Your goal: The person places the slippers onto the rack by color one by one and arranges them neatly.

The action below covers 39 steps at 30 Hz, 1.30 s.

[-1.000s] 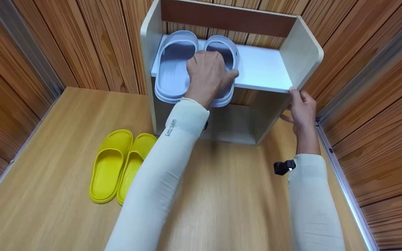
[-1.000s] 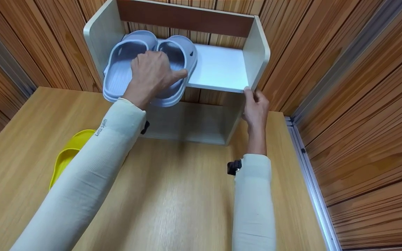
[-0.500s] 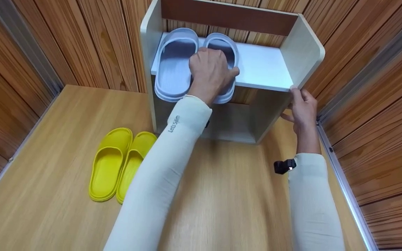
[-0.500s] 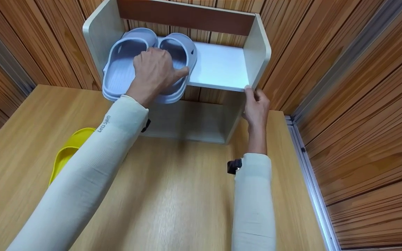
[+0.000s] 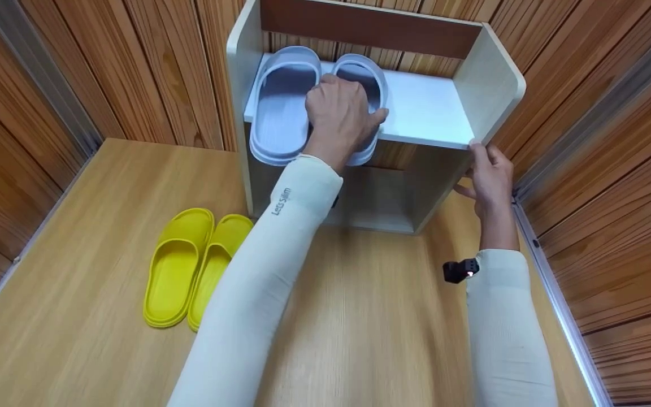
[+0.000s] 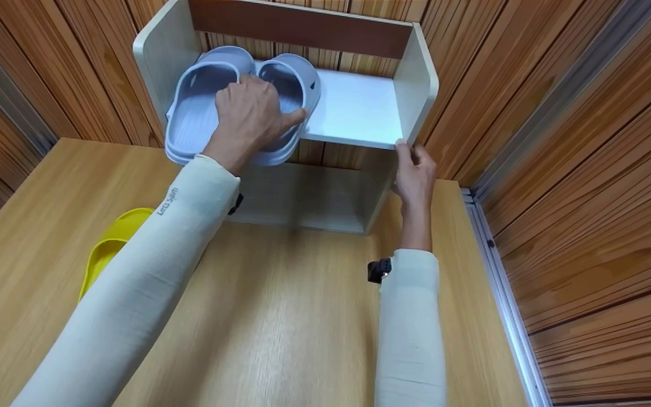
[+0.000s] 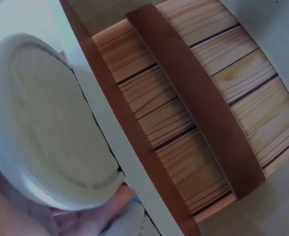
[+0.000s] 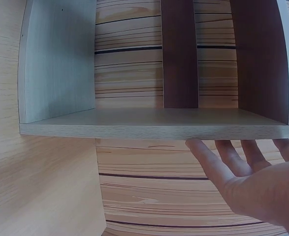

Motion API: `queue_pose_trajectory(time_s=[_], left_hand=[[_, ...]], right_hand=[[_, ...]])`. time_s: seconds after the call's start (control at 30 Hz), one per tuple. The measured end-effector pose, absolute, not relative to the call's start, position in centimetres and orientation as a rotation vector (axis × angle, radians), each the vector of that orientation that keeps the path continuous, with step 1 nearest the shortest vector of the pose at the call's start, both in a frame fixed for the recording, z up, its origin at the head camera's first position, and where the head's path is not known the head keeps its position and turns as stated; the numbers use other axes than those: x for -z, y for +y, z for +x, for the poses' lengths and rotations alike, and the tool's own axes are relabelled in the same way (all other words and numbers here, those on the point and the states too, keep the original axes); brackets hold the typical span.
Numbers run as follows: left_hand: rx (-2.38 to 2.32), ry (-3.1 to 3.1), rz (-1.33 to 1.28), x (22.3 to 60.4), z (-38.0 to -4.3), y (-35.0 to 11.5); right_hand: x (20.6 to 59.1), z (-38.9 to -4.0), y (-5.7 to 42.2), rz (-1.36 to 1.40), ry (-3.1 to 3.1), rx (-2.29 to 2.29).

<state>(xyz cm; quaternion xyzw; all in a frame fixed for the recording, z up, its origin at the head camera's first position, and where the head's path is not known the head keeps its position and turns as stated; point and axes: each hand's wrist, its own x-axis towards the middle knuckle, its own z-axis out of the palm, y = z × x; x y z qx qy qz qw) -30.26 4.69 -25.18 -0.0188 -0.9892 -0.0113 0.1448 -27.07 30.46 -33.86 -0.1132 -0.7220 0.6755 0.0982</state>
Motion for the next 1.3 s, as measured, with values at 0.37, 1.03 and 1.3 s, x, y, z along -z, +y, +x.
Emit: queue_pose_trajectory(time_s=[0.37,1.03,1.3], left_hand=[[0.056,-2.788,-0.118,24.2,-29.1,5.0],[0.232,-2.724,-0.339,22.3,-25.4,0.8],[0.242,-2.684,-0.395,23.5,-23.8,-1.6]], right_hand=[[33.6,-27.0,30.6,-0.375,-2.137,-2.017],[33.8,-26.8,30.3,-0.374,-2.14,-2.011],[33.8,-26.9,30.0,-0.385,-2.153,-2.019]])
